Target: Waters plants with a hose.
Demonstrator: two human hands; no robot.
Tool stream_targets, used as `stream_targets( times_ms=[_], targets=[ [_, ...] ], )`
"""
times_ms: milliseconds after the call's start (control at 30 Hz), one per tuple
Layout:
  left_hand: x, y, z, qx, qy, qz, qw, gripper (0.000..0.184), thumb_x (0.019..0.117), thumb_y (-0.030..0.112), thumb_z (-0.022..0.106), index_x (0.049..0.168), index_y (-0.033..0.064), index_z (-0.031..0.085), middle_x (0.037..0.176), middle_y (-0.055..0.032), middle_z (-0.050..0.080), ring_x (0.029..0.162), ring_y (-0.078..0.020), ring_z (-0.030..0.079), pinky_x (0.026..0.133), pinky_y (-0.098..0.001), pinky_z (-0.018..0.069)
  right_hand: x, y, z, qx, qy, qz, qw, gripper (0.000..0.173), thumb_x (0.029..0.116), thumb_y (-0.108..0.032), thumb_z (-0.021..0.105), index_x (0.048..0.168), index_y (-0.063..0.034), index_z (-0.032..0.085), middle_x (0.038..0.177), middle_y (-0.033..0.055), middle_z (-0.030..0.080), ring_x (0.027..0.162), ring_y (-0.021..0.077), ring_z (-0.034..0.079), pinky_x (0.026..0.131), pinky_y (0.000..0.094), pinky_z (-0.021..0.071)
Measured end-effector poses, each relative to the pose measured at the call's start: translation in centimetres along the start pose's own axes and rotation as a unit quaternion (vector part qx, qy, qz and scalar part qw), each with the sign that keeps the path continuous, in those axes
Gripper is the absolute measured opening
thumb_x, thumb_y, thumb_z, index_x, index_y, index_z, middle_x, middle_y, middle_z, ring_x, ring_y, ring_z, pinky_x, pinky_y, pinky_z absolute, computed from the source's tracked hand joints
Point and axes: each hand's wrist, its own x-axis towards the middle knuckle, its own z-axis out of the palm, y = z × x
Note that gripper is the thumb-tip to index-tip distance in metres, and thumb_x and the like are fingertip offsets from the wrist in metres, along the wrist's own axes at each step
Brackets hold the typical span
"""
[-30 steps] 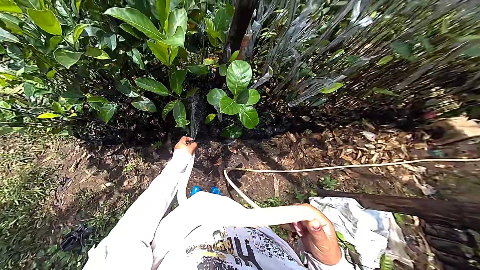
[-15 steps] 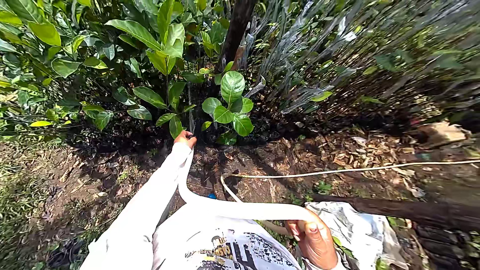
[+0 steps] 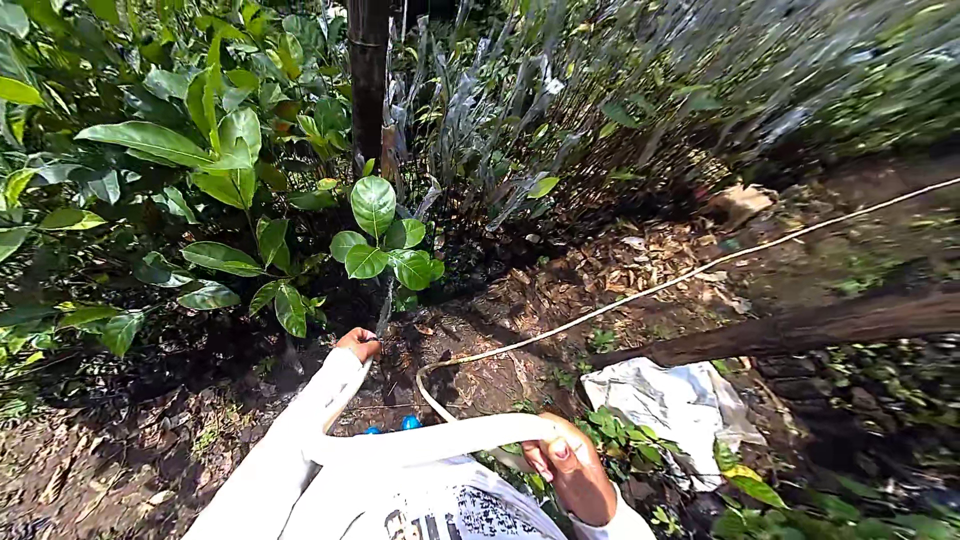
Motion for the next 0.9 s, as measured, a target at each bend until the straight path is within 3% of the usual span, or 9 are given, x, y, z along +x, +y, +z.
stream_targets(
  times_ms=[133, 267, 400, 500, 667, 900],
  targets=[
    [-0.2, 0.2, 2.7, -0.035, -0.046, 0.003, 0.998, 0.030, 0.0975, 0.010, 0.066, 0.123, -0.0036, 0.058, 0.092, -0.0120, 0.066, 0.071, -0.0150, 0.061, 0.068, -0.0334, 0.0537, -1.7, -0.5, 0.0, -0.003, 0.045, 0.012, 0.999, 0.028, 0.0989, -0.052, 0.057, 0.103, -0.0277, 0.072, 0.075, -0.0187, 0.064, 0.063, -0.0116, 0.054, 0.058, 0.0069, 0.0441],
    [-0.7, 1.4, 5.0, -0.042, -0.078, 0.005, 0.996, 0.028, 0.0982, 0.010, 0.066, 0.121, -0.0033, 0.057, 0.088, -0.0092, 0.065, 0.067, -0.0118, 0.060, 0.065, -0.0295, 0.0529, -3.8, -0.9, -0.1, -0.010, 0.072, 0.004, 0.997, 0.027, 0.1010, -0.048, 0.056, 0.110, -0.0296, 0.074, 0.081, -0.0183, 0.069, 0.066, -0.0113, 0.057, 0.060, 0.0076, 0.0460],
    [-0.6, 1.7, 6.5, -0.022, -0.091, 0.009, 0.996, 0.035, 0.0957, 0.012, 0.071, 0.125, -0.0026, 0.057, 0.095, -0.0132, 0.066, 0.075, -0.0154, 0.062, 0.071, -0.0334, 0.0537, -5.7, -1.3, 0.2, -0.028, 0.110, -0.002, 0.994, 0.030, 0.0999, -0.052, 0.055, 0.110, -0.0313, 0.073, 0.079, -0.0182, 0.067, 0.065, -0.0105, 0.056, 0.059, 0.0084, 0.0452],
    [-0.6, 1.9, 6.8, -0.028, -0.078, 0.004, 0.997, 0.043, 0.0963, 0.007, 0.068, 0.135, -0.0030, 0.053, 0.110, -0.0194, 0.065, 0.085, -0.0196, 0.065, 0.079, -0.0358, 0.0556, -6.6, -1.0, 0.3, -0.028, 0.146, -0.002, 0.989, 0.029, 0.0971, -0.054, 0.058, 0.109, -0.0337, 0.074, 0.079, -0.0201, 0.068, 0.065, -0.0121, 0.057, 0.058, 0.0073, 0.0456],
    [-0.3, 0.0, 6.2, 0.019, -0.032, -0.020, 0.999, 0.037, 0.0958, 0.009, 0.069, 0.128, -0.0041, 0.057, 0.109, -0.0194, 0.066, 0.088, -0.0213, 0.065, 0.083, -0.0387, 0.0547, -7.5, 0.1, -0.3, -0.041, 0.136, -0.002, 0.990, 0.029, 0.1009, -0.052, 0.053, 0.106, -0.0318, 0.072, 0.077, -0.0210, 0.064, 0.062, -0.0132, 0.053, 0.056, 0.0066, 0.0425],
    [-0.7, -1.8, 6.5, 0.037, -0.019, -0.041, 0.998, 0.033, 0.0965, 0.009, 0.067, 0.125, -0.0044, 0.057, 0.101, -0.0160, 0.065, 0.081, -0.0175, 0.062, 0.078, -0.0357, 0.0539, -6.8, 0.4, -1.7, -0.008, 0.098, 0.007, 0.995, 0.027, 0.1028, -0.048, 0.053, 0.105, -0.0281, 0.072, 0.076, -0.0199, 0.063, 0.064, -0.0129, 0.054, 0.058, 0.0063, 0.0430]
  ],
)
